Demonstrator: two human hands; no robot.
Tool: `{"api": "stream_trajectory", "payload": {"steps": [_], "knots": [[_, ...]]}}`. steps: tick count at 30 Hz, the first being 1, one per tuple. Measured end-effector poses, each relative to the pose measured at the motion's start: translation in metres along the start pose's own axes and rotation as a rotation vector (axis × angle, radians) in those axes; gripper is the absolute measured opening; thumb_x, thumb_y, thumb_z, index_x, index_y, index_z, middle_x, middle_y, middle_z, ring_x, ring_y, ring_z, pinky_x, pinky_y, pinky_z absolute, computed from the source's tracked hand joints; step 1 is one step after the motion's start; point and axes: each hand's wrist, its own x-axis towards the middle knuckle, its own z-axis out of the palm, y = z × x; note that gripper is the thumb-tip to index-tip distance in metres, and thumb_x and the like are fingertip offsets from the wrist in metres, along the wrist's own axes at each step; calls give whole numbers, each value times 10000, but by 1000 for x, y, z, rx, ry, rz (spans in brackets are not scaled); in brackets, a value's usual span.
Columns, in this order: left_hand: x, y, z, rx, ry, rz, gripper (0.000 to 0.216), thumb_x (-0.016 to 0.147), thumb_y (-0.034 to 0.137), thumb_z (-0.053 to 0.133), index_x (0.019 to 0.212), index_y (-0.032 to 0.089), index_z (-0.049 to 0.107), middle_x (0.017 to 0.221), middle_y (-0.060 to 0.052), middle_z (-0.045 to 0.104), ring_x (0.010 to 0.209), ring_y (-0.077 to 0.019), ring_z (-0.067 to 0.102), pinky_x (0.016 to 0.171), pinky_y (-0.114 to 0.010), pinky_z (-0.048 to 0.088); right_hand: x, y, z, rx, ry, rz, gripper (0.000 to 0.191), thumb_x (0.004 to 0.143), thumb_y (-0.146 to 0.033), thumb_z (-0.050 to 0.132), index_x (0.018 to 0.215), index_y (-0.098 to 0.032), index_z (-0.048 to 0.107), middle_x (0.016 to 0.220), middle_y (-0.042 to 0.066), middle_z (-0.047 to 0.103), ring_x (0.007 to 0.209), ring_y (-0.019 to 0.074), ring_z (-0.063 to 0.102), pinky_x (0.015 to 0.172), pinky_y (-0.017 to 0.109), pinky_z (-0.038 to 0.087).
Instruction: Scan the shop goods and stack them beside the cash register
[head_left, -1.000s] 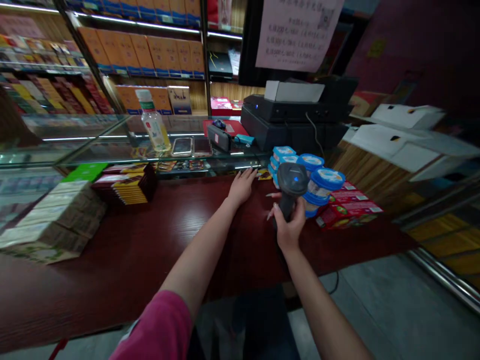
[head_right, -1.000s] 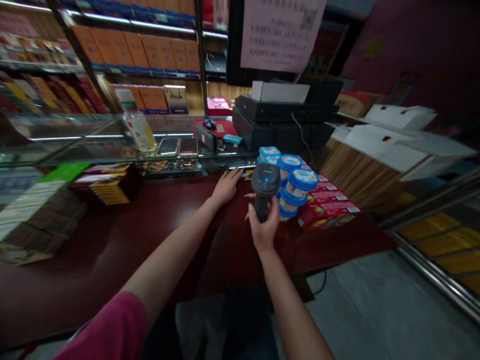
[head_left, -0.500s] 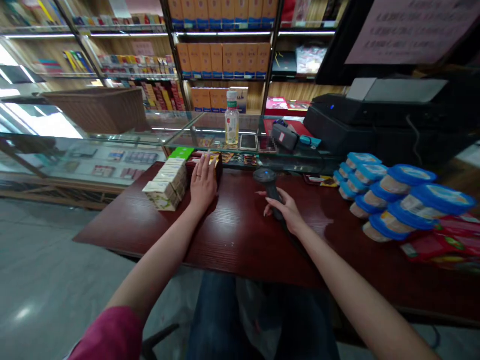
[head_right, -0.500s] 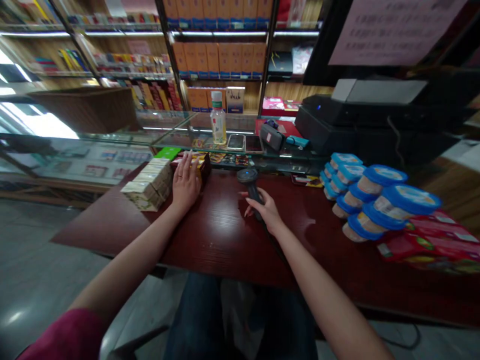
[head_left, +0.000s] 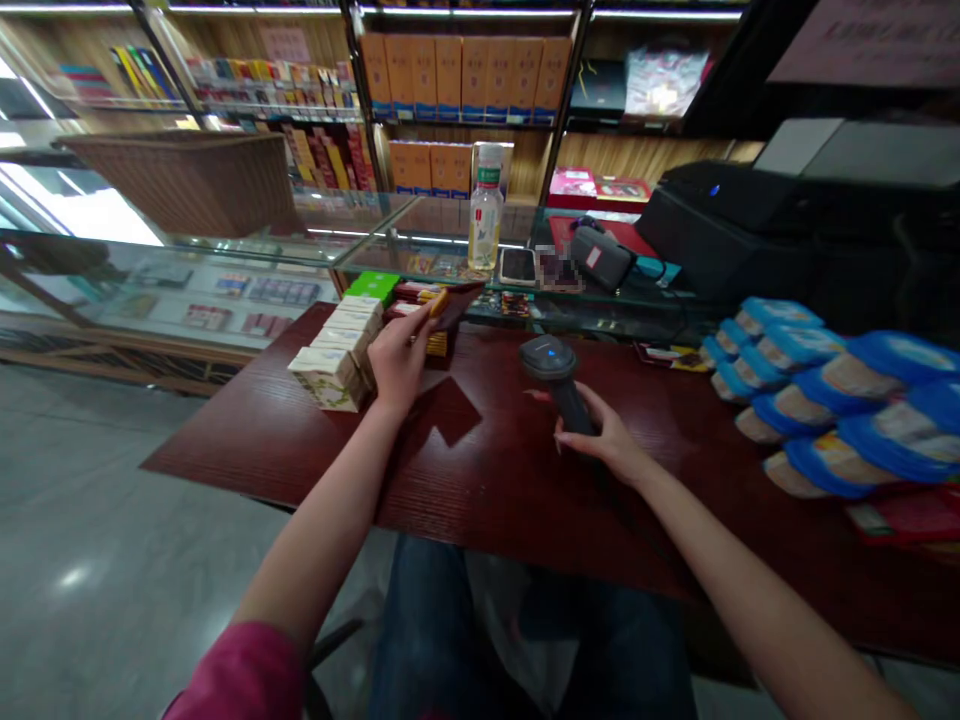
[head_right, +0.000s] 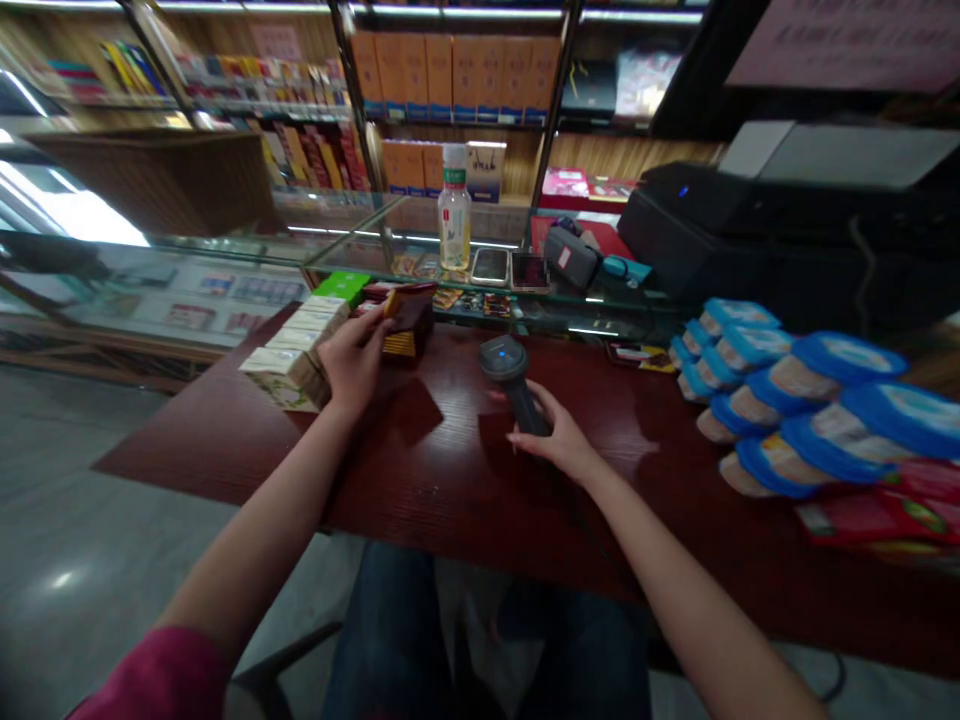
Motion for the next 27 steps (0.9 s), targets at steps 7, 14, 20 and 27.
{"api": "stream_trajectory", "payload": {"steps": [7, 14, 20, 27], "knots": [[-25, 13, 48, -648, -194, -643, 456, 753, 448, 879, 1084, 143, 804, 995, -89, 827, 892, -243, 789, 837, -388, 654, -10, 7, 10, -217, -94, -85, 708, 769, -333, 867, 1394, -218, 555, 1276, 122, 741, 1146, 285, 737, 1035, 448, 574], [-36, 13, 61, -670, -271, -735, 371, 763, 330, 857, 1064, 121, 801, 955, -82, 823, 803, -192, 776, 774, -321, 650, -10, 4, 9, -210, -135, -76, 660, 791, -328, 861, 1384, -227, 589, 1263, 124, 754, 1175, 303, 738, 1068, 496, 560], [-37, 7, 66, -604, -292, -722, 388, 776, 345, 849, 1093, 127, 799, 955, -80, 820, 794, -199, 772, 764, -334, 652, -9, 1, 9, -141, -76, -43, 634, 743, -326, 901, 1324, -251, 659, 1231, 109, 762, 1164, 333, 738, 1081, 557, 543], [-38, 6, 58, -355, -298, -399, 381, 834, 443, 808, 1088, 160, 813, 1072, -100, 823, 993, -273, 781, 914, -396, 623, -17, 0, 2, -49, 88, -29, 685, 713, -349, 918, 1332, -249, 641, 1252, 116, 759, 1116, 310, 743, 999, 493, 593]]}}
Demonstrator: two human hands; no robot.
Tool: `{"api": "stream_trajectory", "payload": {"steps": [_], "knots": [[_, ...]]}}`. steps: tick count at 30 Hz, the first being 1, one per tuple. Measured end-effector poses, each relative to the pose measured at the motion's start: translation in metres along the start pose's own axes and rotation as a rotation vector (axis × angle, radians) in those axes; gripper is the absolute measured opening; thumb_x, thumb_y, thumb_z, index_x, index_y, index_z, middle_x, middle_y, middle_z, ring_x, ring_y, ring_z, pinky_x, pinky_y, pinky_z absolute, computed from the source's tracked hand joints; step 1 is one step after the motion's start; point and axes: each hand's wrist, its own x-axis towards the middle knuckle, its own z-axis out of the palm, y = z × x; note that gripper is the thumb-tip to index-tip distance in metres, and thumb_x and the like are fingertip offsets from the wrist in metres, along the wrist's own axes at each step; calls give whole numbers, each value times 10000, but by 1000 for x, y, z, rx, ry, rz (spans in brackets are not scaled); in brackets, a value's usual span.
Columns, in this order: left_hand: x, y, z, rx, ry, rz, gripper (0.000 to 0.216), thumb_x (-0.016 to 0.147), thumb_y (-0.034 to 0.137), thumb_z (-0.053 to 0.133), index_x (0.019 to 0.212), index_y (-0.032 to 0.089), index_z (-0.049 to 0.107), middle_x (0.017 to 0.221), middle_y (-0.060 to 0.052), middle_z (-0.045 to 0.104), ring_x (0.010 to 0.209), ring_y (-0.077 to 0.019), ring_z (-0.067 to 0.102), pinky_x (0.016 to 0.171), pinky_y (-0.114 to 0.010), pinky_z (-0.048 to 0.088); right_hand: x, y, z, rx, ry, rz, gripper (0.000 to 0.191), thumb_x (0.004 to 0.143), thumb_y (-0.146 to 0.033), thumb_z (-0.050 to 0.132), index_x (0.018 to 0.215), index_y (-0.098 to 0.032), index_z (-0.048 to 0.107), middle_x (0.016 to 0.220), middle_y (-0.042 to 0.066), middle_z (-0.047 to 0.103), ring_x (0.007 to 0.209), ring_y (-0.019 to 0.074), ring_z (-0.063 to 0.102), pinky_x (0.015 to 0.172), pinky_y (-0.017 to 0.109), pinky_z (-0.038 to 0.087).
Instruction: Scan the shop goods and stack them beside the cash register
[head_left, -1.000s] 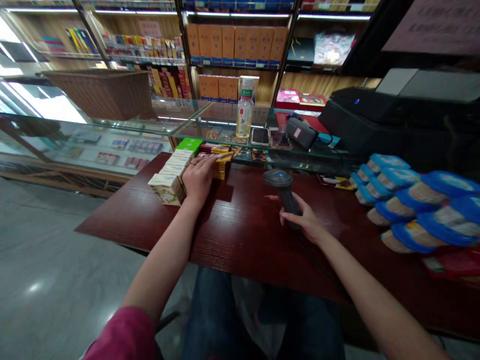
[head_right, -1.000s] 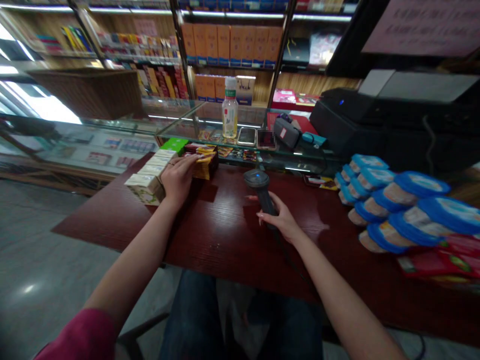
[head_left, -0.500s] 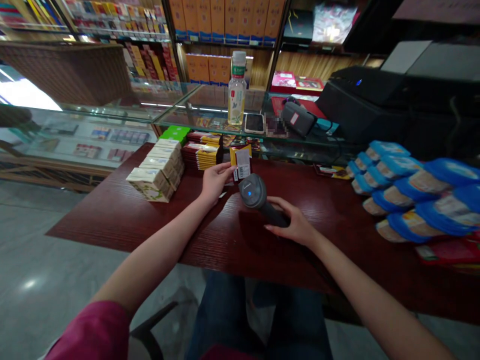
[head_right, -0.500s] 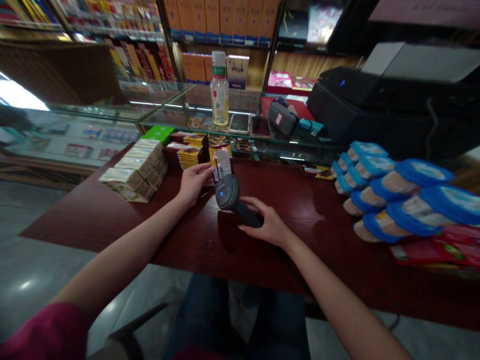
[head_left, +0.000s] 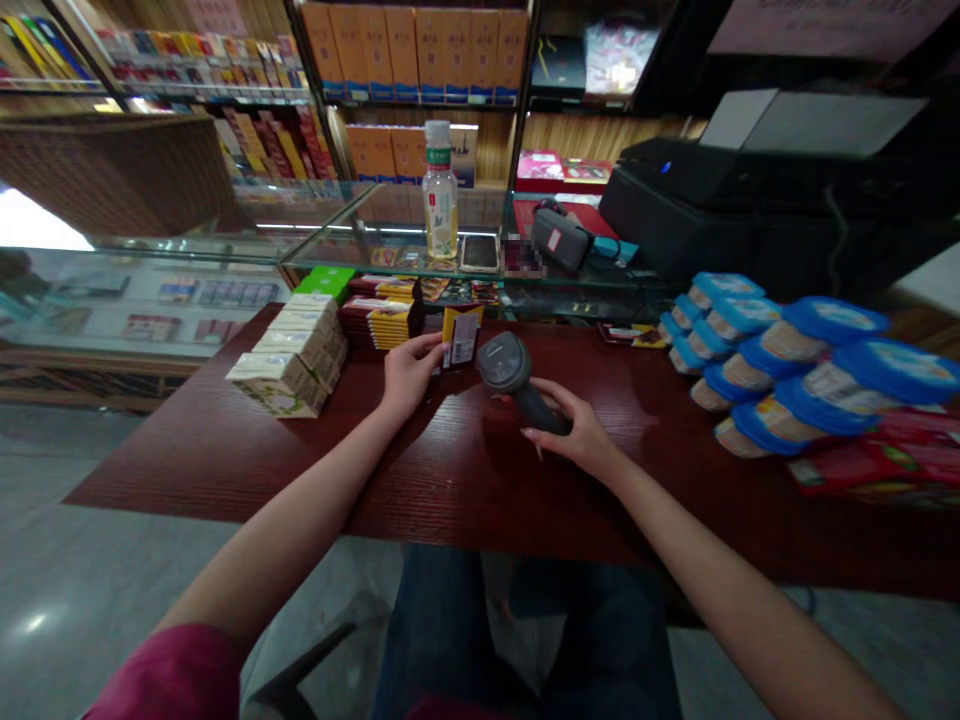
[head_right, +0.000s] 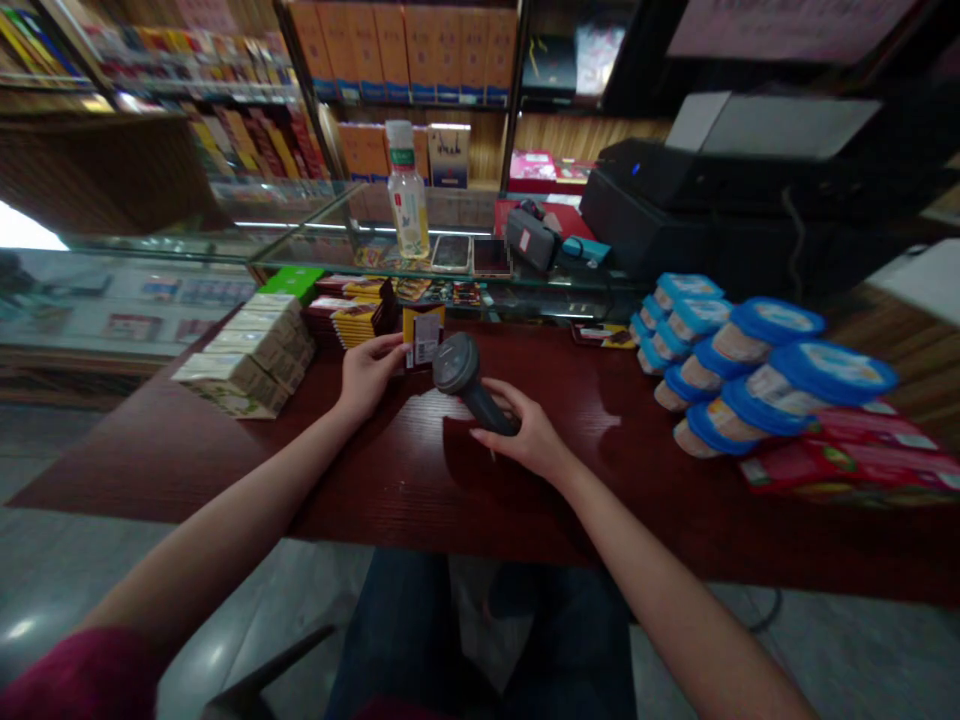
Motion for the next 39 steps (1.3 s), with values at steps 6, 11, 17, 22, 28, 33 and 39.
{"api": "stream_trajectory", "payload": {"steps": [6, 11, 17, 22, 28, 33, 39], "knots": [[-7, 17, 33, 569, -228, 459, 256, 989, 302, 646, 1203, 281, 785, 1188, -34, 804, 1069, -225, 766, 933, -331, 584, -41, -2, -36, 162, 401, 97, 625, 791, -455, 847, 1329, -275, 584, 1415, 126, 682, 540, 116, 636, 496, 311, 564], [-5, 31, 124, 797, -396, 696, 289, 1039, 327, 563, 1217, 242, 774, 1178, -90, 800, 1076, -233, 752, 861, -319, 576, -86, -3, -78, 202, 472, 195, 575, 748, -457, 866, 1208, -226, 610, 1339, 144, 724, 477, 99, 609, 460, 298, 545], [7, 45, 235, 837, -522, 864, 340, 1065, 264, 475, 1242, 169, 749, 1167, -165, 779, 1093, -260, 727, 881, -365, 568, -111, 7, -94, 217, 489, 187, 612, 687, -379, 894, 1217, -241, 621, 1133, 96, 796, 456, 101, 580, 429, 265, 483], [23, 39, 289, 921, -559, 884, 366, 1053, 201, 442, 1242, 150, 751, 1158, -194, 772, 1154, -311, 686, 899, -418, 558, -112, 8, -94, 271, 488, 172, 597, 687, -333, 884, 1222, -245, 634, 1129, 96, 801, 641, 182, 698, 502, 279, 521], [41, 13, 316, 906, -662, 818, 442, 1001, 194, 519, 1425, 149, 637, 1404, -179, 680, 1322, -314, 612, 1082, -465, 526, -110, 6, -96, 336, 558, 183, 565, 728, -344, 855, 1235, -251, 624, 1169, 85, 794, 513, 120, 599, 483, 284, 504], [54, -2, 318, 734, -773, 767, 618, 946, 182, 534, 1548, 68, 457, 1567, -189, 541, 1490, -278, 481, 1245, -458, 391, -109, 8, -96, 315, 569, 178, 544, 747, -352, 841, 1238, -265, 625, 1193, 78, 783, 521, 122, 603, 492, 285, 503], [34, 11, 290, 668, -599, 786, 605, 938, 127, 482, 1539, 62, 465, 1606, -199, 491, 1570, -274, 363, 1282, -509, 346, -111, 4, -96, 326, 561, 148, 635, 736, -387, 856, 1292, -283, 567, 1259, 86, 769, 523, 123, 615, 500, 295, 531]]}}
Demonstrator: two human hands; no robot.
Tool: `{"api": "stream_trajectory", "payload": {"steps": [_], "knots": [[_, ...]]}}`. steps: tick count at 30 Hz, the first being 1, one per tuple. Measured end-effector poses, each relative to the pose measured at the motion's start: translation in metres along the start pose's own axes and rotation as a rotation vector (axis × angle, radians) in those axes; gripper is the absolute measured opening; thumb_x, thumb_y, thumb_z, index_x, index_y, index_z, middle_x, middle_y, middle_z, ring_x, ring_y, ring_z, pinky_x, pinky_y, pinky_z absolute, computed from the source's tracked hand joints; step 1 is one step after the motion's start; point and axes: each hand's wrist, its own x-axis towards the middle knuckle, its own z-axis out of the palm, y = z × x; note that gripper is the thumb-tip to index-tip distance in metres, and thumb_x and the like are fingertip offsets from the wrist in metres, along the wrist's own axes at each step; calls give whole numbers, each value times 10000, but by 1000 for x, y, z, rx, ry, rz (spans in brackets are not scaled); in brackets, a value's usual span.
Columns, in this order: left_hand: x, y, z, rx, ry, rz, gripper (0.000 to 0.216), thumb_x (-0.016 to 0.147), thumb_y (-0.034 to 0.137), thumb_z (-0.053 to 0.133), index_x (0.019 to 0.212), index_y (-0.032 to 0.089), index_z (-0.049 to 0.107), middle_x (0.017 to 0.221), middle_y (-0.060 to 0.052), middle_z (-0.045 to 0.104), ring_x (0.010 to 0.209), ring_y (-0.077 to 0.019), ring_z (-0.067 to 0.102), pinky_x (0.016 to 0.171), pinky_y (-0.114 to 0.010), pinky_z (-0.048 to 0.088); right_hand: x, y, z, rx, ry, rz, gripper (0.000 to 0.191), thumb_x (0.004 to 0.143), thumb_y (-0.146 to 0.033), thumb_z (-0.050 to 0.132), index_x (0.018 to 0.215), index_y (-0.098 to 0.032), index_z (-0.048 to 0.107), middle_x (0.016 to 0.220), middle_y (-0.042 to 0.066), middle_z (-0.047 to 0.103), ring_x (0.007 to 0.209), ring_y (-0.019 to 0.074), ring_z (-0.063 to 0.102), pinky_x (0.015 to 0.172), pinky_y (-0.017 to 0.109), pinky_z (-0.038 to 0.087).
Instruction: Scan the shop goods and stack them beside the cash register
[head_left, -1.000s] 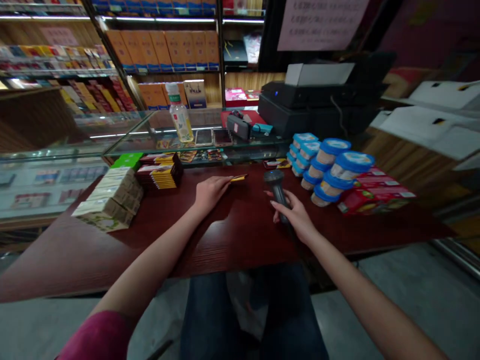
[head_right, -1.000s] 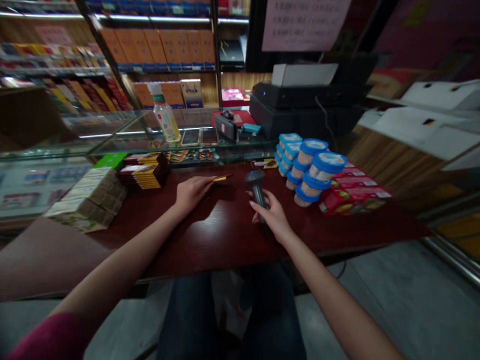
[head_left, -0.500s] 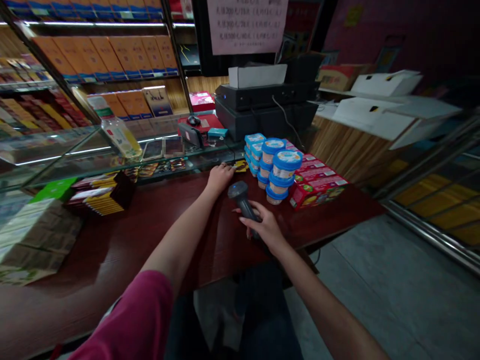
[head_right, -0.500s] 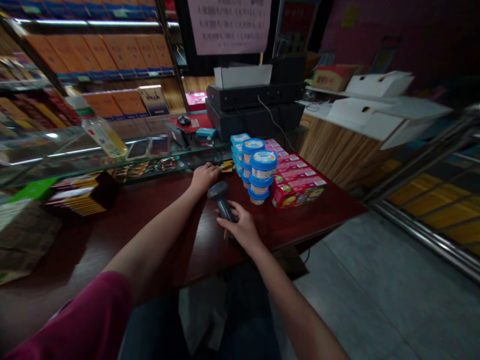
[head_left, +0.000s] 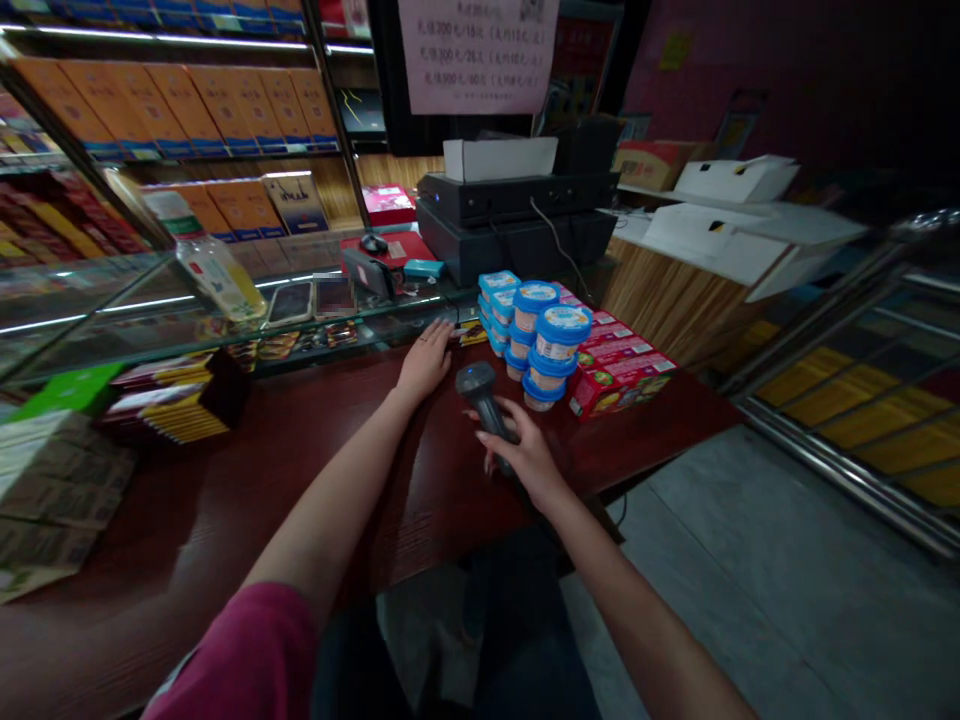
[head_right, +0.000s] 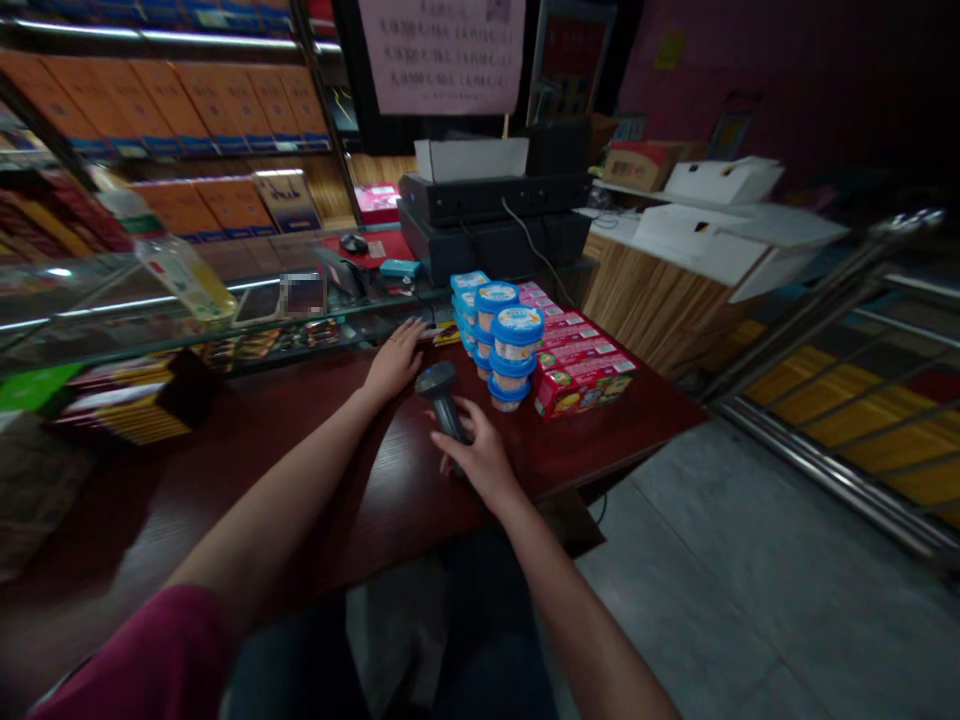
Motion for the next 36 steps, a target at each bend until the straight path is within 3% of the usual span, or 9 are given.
{"api": "stream_trajectory", "payload": {"steps": [4, 9, 12, 15, 19, 24, 29, 33, 36], "knots": [[-57, 9, -47, 131, 32, 35, 607, 948, 101, 451, 1555, 95, 467, 1643, -150, 454, 1590, -251, 324, 1311, -488, 305, -2, -5, 5, 20, 3, -13, 546, 786, -431, 813, 1241, -268, 558, 1398, 119, 705, 508, 112, 620, 480, 290, 510], [-157, -7, -129, 301, -17, 74, 670, 968, 115, 447, 1631, 184, 377, 1708, -72, 333, 1610, -223, 267, 1346, -461, 217, -3, -4, 37, -14, -77, -21, 386, 833, -435, 762, 1132, -239, 617, 1435, 128, 681, 559, 123, 648, 497, 287, 493], [-210, -25, -173, 367, 21, -68, 713, 961, 98, 435, 1655, 226, 332, 1703, -46, 344, 1609, -217, 269, 1353, -454, 191, 0, 5, 75, 44, -179, 19, 381, 815, -370, 743, 1154, -235, 632, 1473, 132, 653, 580, 127, 638, 514, 296, 496], [-245, -45, -202, 428, 205, -324, 712, 948, 75, 404, 1647, 196, 349, 1704, -68, 349, 1615, -229, 257, 1355, -474, 179, 10, 17, 122, 143, -303, 72, 402, 760, -299, 702, 1153, -231, 651, 1476, 123, 651, 620, 135, 637, 537, 298, 504], [-261, -70, -215, 459, 383, -615, 697, 939, 60, 359, 1634, 80, 332, 1718, -149, 304, 1630, -255, 206, 1342, -479, 216, 28, 28, 174, 178, -425, 131, 441, 707, -255, 705, 1147, -241, 679, 1458, 83, 668, 731, 143, 676, 640, 289, 547], [-257, -92, -217, 514, 272, -749, 591, 985, 110, 357, 1569, 63, 442, 1636, -185, 454, 1575, -315, 344, 1325, -529, 228, 49, 30, 188, 94, -560, 196, 447, 698, -261, 725, 1142, -224, 706, 1468, 95, 659, 762, 149, 687, 681, 291, 552], [-256, -98, -225, 521, 371, -706, 388, 1041, 200, 420, 1288, 187, 718, 1278, -156, 726, 1354, -317, 593, 1297, -546, 276, 52, 26, 175, 90, -689, 206, 446, 769, -396, 649, 1155, -183, 717, 1358, 163, 718, 588, 146, 586, 538, 311, 459], [-257, -88, -230, 365, 554, -627, 271, 1037, 287, 546, 1166, 284, 784, 1097, -93, 760, 1154, -266, 687, 1147, -451, 468, 42, 25, 176, 29, -656, 116, 434, 788, -388, 682, 1173, -188, 686, 1207, 146, 773, 556, 144, 579, 520, 307, 449], [-253, -79, -225, 80, 748, -599, 231, 998, 334, 641, 1152, 256, 796, 1073, -72, 770, 1074, -225, 705, 994, -353, 551, 35, 23, 178, -22, -609, 23, 469, 793, -373, 758, 1215, -204, 640, 1121, 115, 780, 587, 149, 598, 543, 309, 497]]}}
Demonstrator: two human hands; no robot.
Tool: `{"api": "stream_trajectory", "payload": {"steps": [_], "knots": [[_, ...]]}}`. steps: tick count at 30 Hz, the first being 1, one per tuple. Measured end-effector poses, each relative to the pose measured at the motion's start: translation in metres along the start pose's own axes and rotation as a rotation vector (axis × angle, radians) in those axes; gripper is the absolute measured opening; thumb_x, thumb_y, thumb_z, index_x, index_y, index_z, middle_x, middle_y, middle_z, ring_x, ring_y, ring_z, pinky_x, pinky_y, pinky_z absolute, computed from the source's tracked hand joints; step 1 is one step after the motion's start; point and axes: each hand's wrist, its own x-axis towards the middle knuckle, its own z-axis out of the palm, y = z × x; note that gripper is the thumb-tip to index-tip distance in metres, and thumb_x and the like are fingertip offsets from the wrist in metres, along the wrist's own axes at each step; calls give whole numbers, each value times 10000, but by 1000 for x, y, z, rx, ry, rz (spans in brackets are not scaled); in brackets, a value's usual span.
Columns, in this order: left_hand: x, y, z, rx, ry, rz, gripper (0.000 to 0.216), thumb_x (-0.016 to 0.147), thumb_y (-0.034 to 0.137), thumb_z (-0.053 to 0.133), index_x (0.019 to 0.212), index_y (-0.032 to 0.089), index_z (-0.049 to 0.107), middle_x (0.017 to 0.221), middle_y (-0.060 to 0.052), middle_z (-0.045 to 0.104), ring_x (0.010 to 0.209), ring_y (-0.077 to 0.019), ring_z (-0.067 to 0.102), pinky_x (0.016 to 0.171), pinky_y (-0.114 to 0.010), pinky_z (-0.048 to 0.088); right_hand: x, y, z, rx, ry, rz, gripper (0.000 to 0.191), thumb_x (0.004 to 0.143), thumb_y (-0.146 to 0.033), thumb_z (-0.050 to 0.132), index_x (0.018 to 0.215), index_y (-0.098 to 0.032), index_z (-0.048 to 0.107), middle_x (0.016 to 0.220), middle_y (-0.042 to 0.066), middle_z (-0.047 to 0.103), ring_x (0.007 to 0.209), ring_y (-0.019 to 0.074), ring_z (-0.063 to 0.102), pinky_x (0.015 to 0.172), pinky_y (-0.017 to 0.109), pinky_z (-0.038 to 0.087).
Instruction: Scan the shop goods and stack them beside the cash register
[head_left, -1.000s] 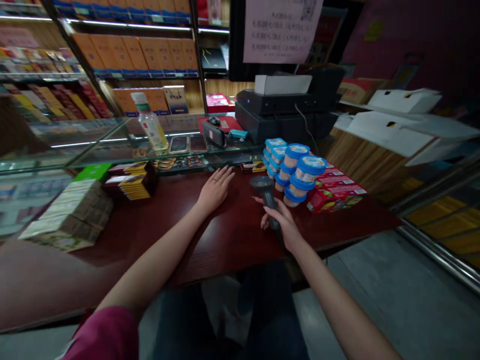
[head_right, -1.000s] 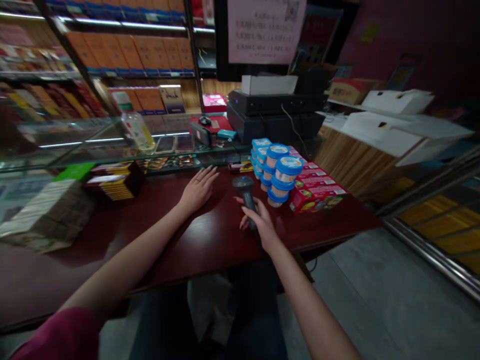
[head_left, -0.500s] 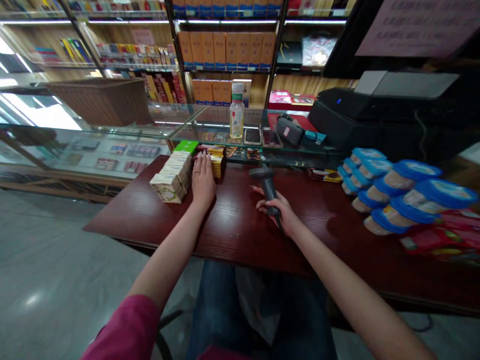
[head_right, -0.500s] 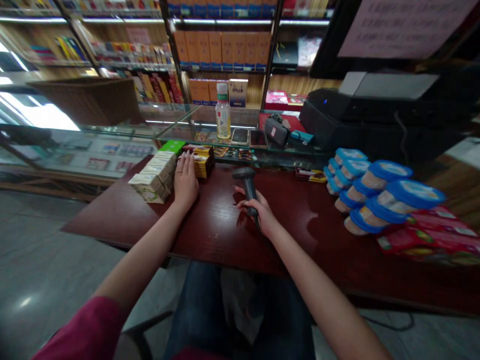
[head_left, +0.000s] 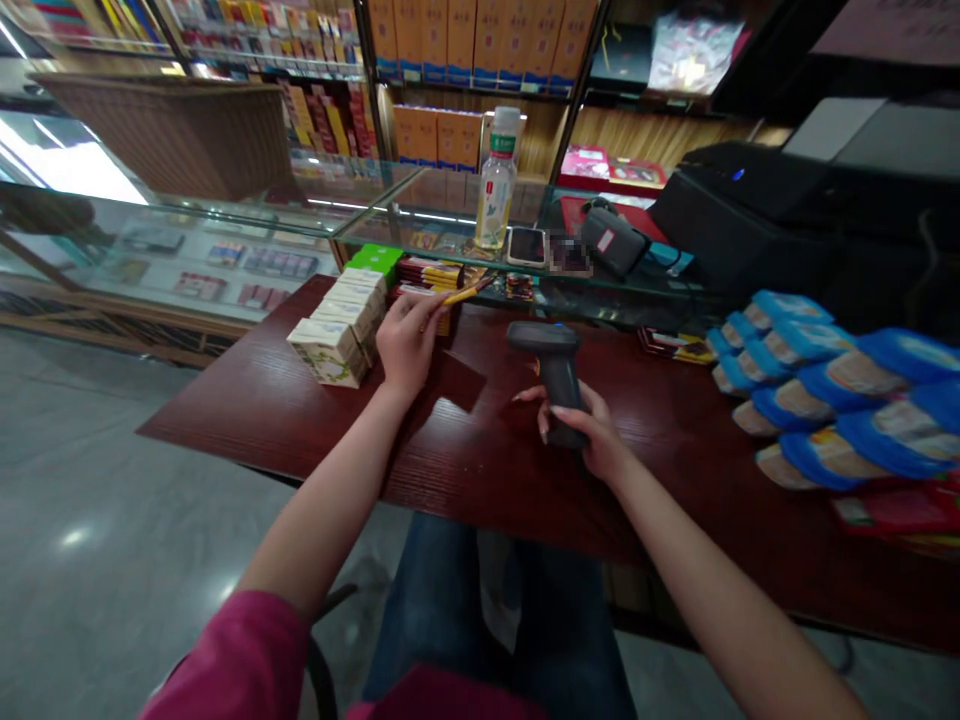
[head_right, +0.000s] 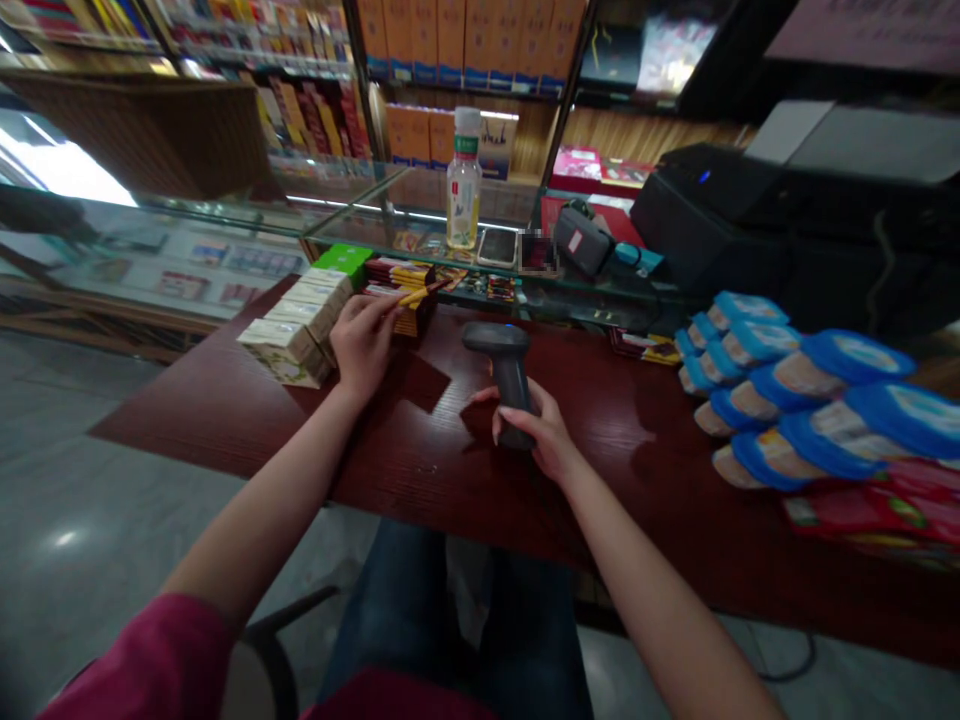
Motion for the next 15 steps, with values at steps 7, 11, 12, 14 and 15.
{"api": "stream_trajectory", "payload": {"steps": [7, 11, 12, 14, 15], "knots": [[-14, 11, 31, -708, -139, -658, 376, 795, 445, 838, 1024, 147, 825, 944, -73, 815, 834, -206, 740, 761, -326, 610, -6, -3, 5, -223, -125, -57, 467, 817, -376, 823, 1199, -191, 628, 991, 90, 763, 661, 152, 630, 596, 298, 526], [-18, 14, 38, -788, -163, -793, 395, 706, 430, 901, 963, 139, 829, 845, -51, 798, 672, -131, 682, 653, -256, 571, -4, 7, 5, -245, -153, -47, 514, 796, -341, 828, 1239, -200, 610, 903, 38, 729, 729, 178, 669, 627, 309, 548], [-19, 14, 38, -795, -164, -798, 408, 685, 435, 914, 950, 137, 829, 826, -45, 793, 647, -119, 667, 628, -241, 556, -3, 9, 4, -250, -144, -48, 527, 792, -339, 829, 1248, -203, 603, 893, 32, 723, 740, 183, 676, 636, 314, 552], [-19, 15, 38, -804, -172, -807, 440, 648, 450, 933, 937, 134, 828, 804, -40, 784, 624, -108, 651, 600, -226, 538, -2, 12, 4, -262, -126, -52, 529, 794, -344, 824, 1252, -208, 595, 889, 29, 718, 754, 189, 684, 655, 325, 557], [-20, 16, 38, -804, -179, -814, 455, 635, 457, 940, 934, 132, 827, 796, -40, 781, 621, -108, 649, 596, -227, 537, -2, 13, 3, -266, -119, -55, 522, 796, -347, 821, 1246, -210, 594, 888, 28, 716, 757, 190, 684, 660, 329, 558]]}}
